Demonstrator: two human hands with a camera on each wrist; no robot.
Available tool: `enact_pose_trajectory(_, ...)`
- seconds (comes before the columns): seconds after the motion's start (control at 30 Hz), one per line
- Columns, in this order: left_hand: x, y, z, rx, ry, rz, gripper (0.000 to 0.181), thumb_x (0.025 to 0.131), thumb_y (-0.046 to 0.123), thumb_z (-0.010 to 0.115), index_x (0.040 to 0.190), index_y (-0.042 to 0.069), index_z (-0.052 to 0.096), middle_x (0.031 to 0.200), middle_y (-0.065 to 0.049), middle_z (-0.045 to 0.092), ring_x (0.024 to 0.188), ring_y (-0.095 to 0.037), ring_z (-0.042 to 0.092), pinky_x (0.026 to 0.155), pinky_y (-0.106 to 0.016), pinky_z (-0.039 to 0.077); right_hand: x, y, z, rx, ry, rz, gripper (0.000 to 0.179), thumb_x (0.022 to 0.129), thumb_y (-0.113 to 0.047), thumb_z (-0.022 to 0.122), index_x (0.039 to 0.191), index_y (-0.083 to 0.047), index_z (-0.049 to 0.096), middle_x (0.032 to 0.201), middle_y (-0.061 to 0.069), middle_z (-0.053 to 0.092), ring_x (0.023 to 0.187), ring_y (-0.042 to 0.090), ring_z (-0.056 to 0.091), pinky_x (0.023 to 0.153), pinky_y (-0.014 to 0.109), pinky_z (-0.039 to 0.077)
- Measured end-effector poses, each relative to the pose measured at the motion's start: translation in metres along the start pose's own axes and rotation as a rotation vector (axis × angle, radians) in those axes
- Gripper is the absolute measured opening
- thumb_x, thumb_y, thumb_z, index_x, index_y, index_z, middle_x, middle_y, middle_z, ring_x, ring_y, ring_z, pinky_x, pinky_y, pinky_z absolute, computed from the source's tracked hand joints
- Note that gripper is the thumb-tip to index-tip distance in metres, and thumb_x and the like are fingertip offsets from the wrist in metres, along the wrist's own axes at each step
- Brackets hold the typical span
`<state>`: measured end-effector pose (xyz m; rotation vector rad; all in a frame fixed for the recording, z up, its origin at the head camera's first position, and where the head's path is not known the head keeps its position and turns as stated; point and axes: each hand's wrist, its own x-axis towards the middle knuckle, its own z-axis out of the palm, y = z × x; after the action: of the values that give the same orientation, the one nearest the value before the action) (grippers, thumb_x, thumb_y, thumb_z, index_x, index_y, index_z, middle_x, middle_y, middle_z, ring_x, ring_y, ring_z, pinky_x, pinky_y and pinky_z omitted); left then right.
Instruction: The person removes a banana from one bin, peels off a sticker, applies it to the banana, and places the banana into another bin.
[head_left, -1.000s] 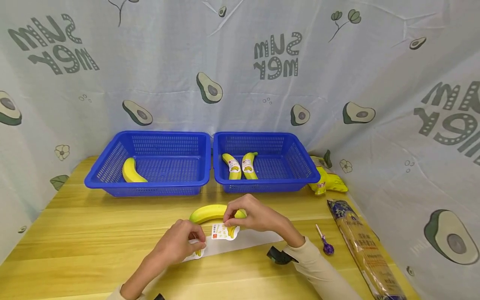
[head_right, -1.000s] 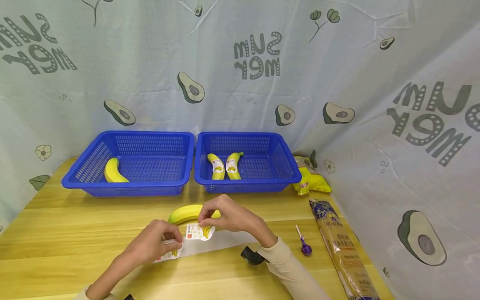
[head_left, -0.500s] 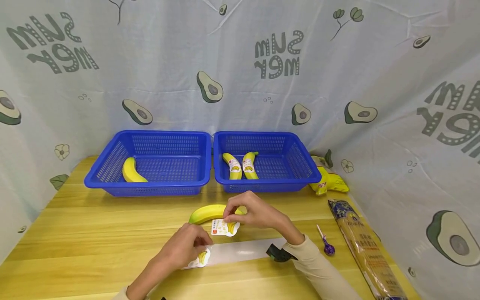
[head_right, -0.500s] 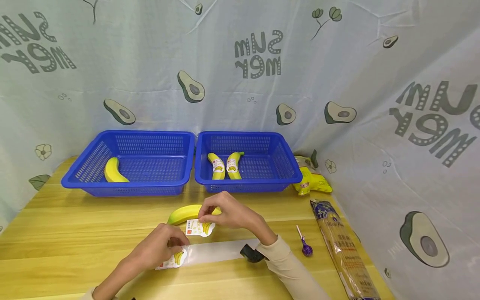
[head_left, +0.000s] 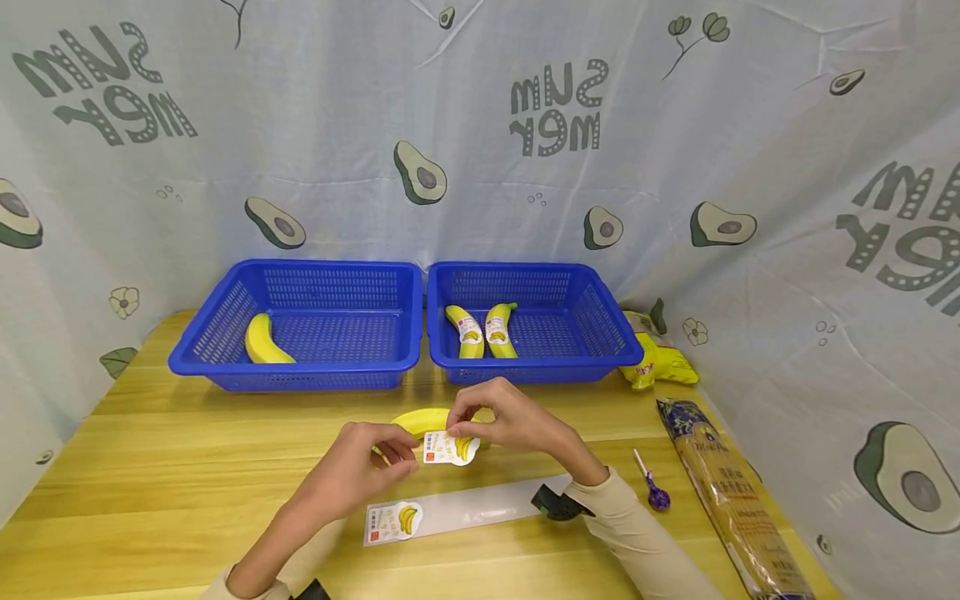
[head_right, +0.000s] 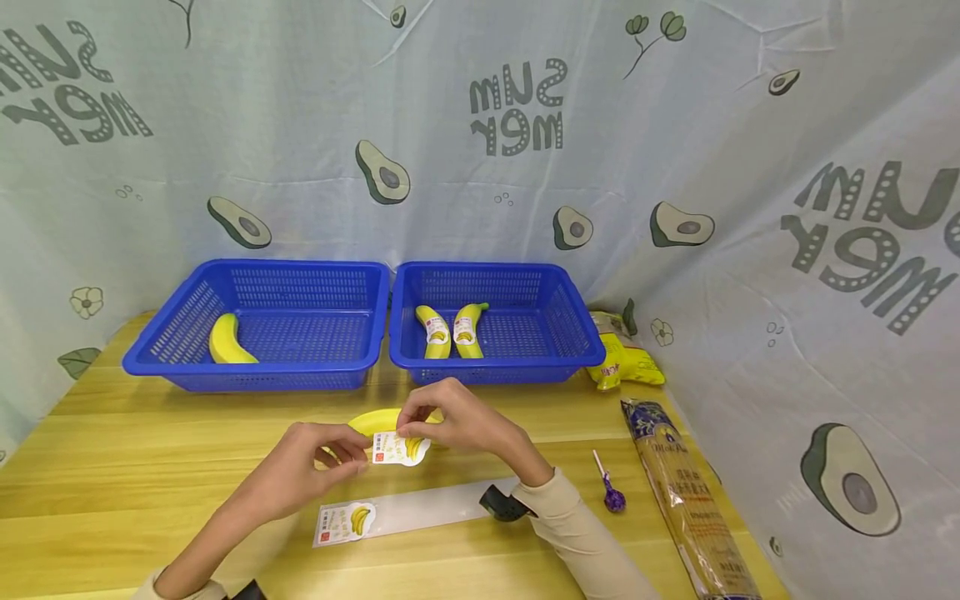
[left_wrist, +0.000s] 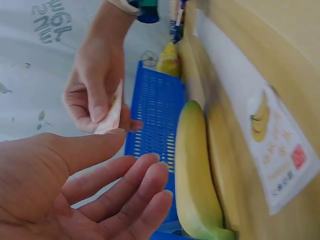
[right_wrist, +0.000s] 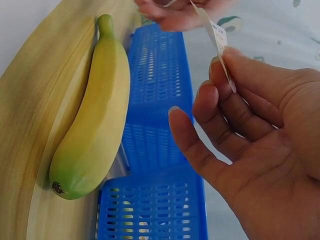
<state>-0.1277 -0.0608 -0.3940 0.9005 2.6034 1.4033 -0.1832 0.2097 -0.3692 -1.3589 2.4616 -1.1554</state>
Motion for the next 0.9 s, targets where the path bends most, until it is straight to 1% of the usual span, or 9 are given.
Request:
enact_pose_trajectory(0.13, 0.004, 0.005, -0.005, -0.052, 0.039, 0.014, 0.011, 0.097, 0.011, 0.083, 0.106, 0.006, 0.08, 0.093, 0.005, 0.078, 0.083, -0.006, 0.072, 0.07, -0.027, 0.064, 0.0, 0.0, 0.0, 0.008, 0.002, 0.012, 0.005, 0.099, -0.007, 0.079, 0.095, -0.009, 0.077, 0.09, -0.002, 0.074, 0.084, 0.003, 0.063, 0.079, 0.028, 0.063)
enact_pose_trajectory(0.23, 0.006, 0.006, -0.006, -0.078, 0.048, 0.009, 0.011, 0.098, 0.012, 0.082, 0.106, 0.005, 0.08, 0.094, 0.003, 0.079, 0.084, -0.008, 0.073, 0.071, -0.028, 0.064, 0.0, 0.0, 0.0, 0.009, 0.004, 0.007, 0.005, 0.099, -0.006, 0.078, 0.095, -0.009, 0.077, 0.09, -0.001, 0.075, 0.084, 0.004, 0.064, 0.079, 0.028, 0.063)
enact_pose_trajectory(0.37, 0.01, 0.006, -0.002, -0.088, 0.075, -0.015, 0.01, 0.098, 0.013, 0.081, 0.105, 0.006, 0.08, 0.093, 0.003, 0.079, 0.083, -0.008, 0.073, 0.072, -0.028, 0.064, 0.0, 0.0, -0.001, 0.003, 0.013, -0.002, 0.005, 0.099, -0.005, 0.078, 0.096, -0.009, 0.078, 0.091, -0.002, 0.075, 0.084, 0.003, 0.064, 0.078, 0.028, 0.063)
enact_pose_trajectory(0.43, 0.013, 0.006, 0.001, -0.087, 0.101, -0.022, 0.007, 0.098, 0.012, 0.081, 0.103, 0.007, 0.081, 0.09, 0.004, 0.079, 0.082, -0.007, 0.073, 0.072, -0.028, 0.064, 0.0, 0.0, -0.001, 0.003, 0.014, -0.002, 0.005, 0.099, -0.005, 0.078, 0.096, -0.009, 0.078, 0.091, -0.002, 0.075, 0.084, 0.003, 0.063, 0.078, 0.027, 0.062)
enact_pose_trajectory(0.5, 0.015, 0.005, 0.005, -0.089, 0.131, -0.021, 0.006, 0.098, 0.012, 0.081, 0.101, 0.007, 0.081, 0.088, 0.005, 0.078, 0.08, -0.007, 0.072, 0.071, -0.027, 0.064, 0.001, 0.0, -0.001, 0.003, 0.013, -0.002, 0.005, 0.099, -0.005, 0.078, 0.097, -0.009, 0.078, 0.091, -0.002, 0.075, 0.084, 0.003, 0.063, 0.078, 0.026, 0.062)
enact_pose_trajectory(0.63, 0.017, 0.002, 0.01, -0.094, 0.185, 0.004, 0.001, 0.096, 0.007, 0.082, 0.096, 0.007, 0.081, 0.084, 0.005, 0.077, 0.076, -0.007, 0.07, 0.07, -0.026, 0.064, 0.001, 0.001, -0.001, -0.004, 0.019, -0.012, 0.004, 0.1, -0.006, 0.078, 0.097, -0.009, 0.079, 0.091, -0.002, 0.076, 0.085, 0.004, 0.065, 0.079, 0.028, 0.062)
enact_pose_trajectory(0.73, 0.019, 0.003, 0.01, -0.097, 0.202, 0.008, 0.006, 0.095, 0.003, 0.081, 0.094, 0.008, 0.08, 0.082, 0.004, 0.076, 0.073, -0.01, 0.069, 0.068, -0.026, 0.063, 0.001, 0.003, -0.001, -0.01, 0.029, -0.02, 0.003, 0.1, -0.008, 0.078, 0.097, -0.007, 0.079, 0.091, -0.001, 0.076, 0.084, 0.004, 0.066, 0.078, 0.028, 0.063)
enact_pose_trajectory(0.9, 0.021, 0.004, 0.008, -0.114, 0.214, -0.027, 0.007, 0.096, 0.003, 0.081, 0.091, 0.008, 0.08, 0.078, -0.001, 0.075, 0.067, -0.013, 0.068, 0.063, -0.025, 0.061, -0.001, 0.009, -0.004, 0.004, 0.058, -0.012, 0.005, 0.098, -0.009, 0.081, 0.098, -0.004, 0.08, 0.093, 0.001, 0.078, 0.086, 0.007, 0.069, 0.08, 0.029, 0.064)
